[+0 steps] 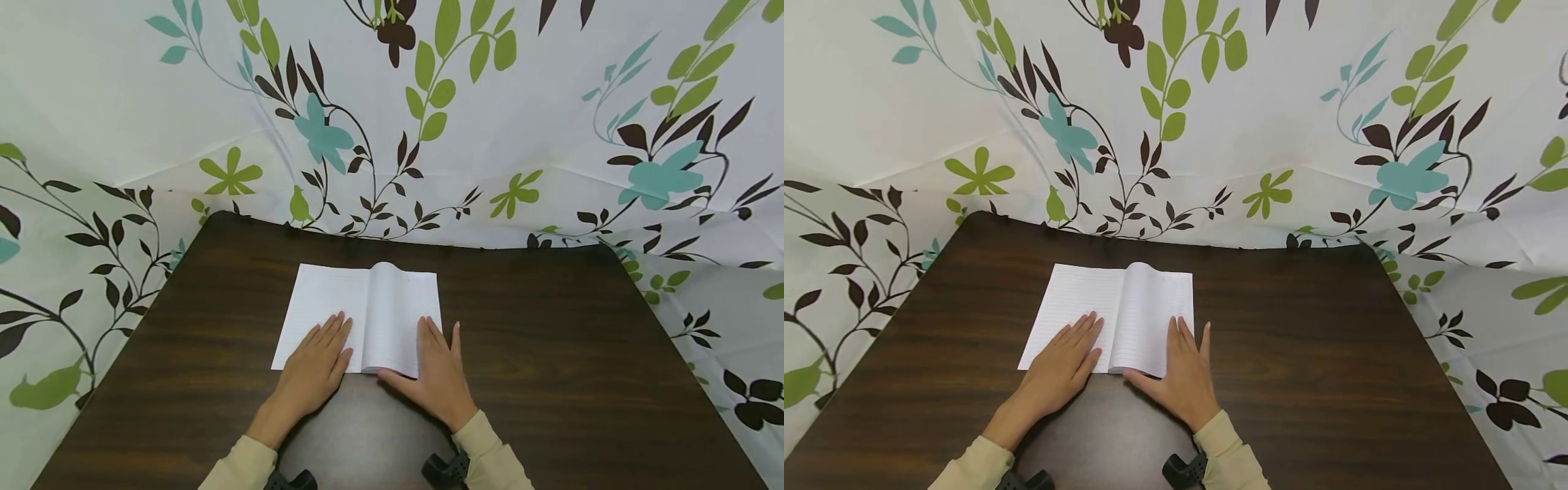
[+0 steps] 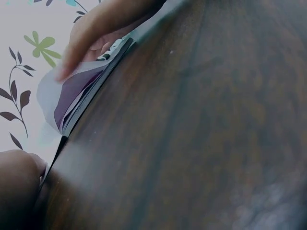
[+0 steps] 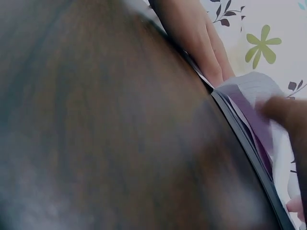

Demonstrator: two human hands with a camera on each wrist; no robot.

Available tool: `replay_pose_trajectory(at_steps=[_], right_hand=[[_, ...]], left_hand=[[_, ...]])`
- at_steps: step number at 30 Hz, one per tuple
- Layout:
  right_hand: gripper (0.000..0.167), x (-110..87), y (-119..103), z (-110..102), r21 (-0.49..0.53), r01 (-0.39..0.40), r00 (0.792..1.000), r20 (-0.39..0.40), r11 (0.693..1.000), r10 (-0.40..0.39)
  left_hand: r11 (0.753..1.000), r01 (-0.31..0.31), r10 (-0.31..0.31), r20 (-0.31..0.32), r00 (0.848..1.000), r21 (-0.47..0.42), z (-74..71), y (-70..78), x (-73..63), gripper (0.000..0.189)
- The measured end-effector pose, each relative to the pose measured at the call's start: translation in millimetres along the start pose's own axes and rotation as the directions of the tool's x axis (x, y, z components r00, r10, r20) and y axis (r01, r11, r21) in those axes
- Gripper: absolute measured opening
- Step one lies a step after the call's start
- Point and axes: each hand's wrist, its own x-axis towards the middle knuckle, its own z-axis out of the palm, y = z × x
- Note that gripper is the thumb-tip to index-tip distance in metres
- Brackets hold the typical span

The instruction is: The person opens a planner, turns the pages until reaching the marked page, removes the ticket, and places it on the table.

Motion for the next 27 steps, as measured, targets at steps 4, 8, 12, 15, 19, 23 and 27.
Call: replay_pose_trajectory(at_steps=[4, 8, 12, 15, 19, 23, 27], right_hand=[[0.089, -2.2, 3.3, -1.7, 0.004, 0.019, 1.000, -0.008, 1.000, -0.019], [0.072, -8.4, 9.0, -5.1, 0.066, 0.004, 0.998, -0.057, 0.998, 0.000], [0.069, -8.1, 11.6, -6.6, 0.139, -0.054, 0.981, -0.176, 0.989, 0.078], [0.072, -1.0, 7.1, -7.6, 0.211, -0.099, 0.965, -0.218, 0.972, 0.146], [0.076, 11.7, -7.2, -7.7, 0.362, -0.132, 0.966, -0.163, 0.923, 0.202], [0.082, 22.6, -26.0, -3.9, 0.524, -0.123, 0.976, -0.090, 0.843, 0.198], [0.094, 26.8, -43.6, 5.1, 0.616, -0.065, 0.989, -0.063, 0.785, 0.131]], left_hand=[[1.000, 0.011, -0.011, -0.004, 1.000, 0.001, -1.3, -0.6, -1.7, 0.053], [1.000, 0.017, -0.017, -0.010, 1.000, 0.000, -3.2, -1.4, -2.6, 0.053], [1.000, 0.018, -0.018, -0.021, 1.000, 0.002, -5.7, -3.0, -2.2, 0.053], [1.000, 0.010, -0.011, -0.037, 0.999, -0.001, -6.0, -3.8, -2.6, 0.052], [1.000, -0.008, 0.007, -0.062, 0.998, -0.011, -1.6, -4.6, -3.6, 0.051], [0.998, -0.003, -0.003, -0.083, 0.997, -0.067, 2.6, -4.5, -2.6, 0.049], [0.975, 0.061, -0.094, -0.147, 0.985, -0.213, 2.7, -5.2, 0.5, 0.040]])
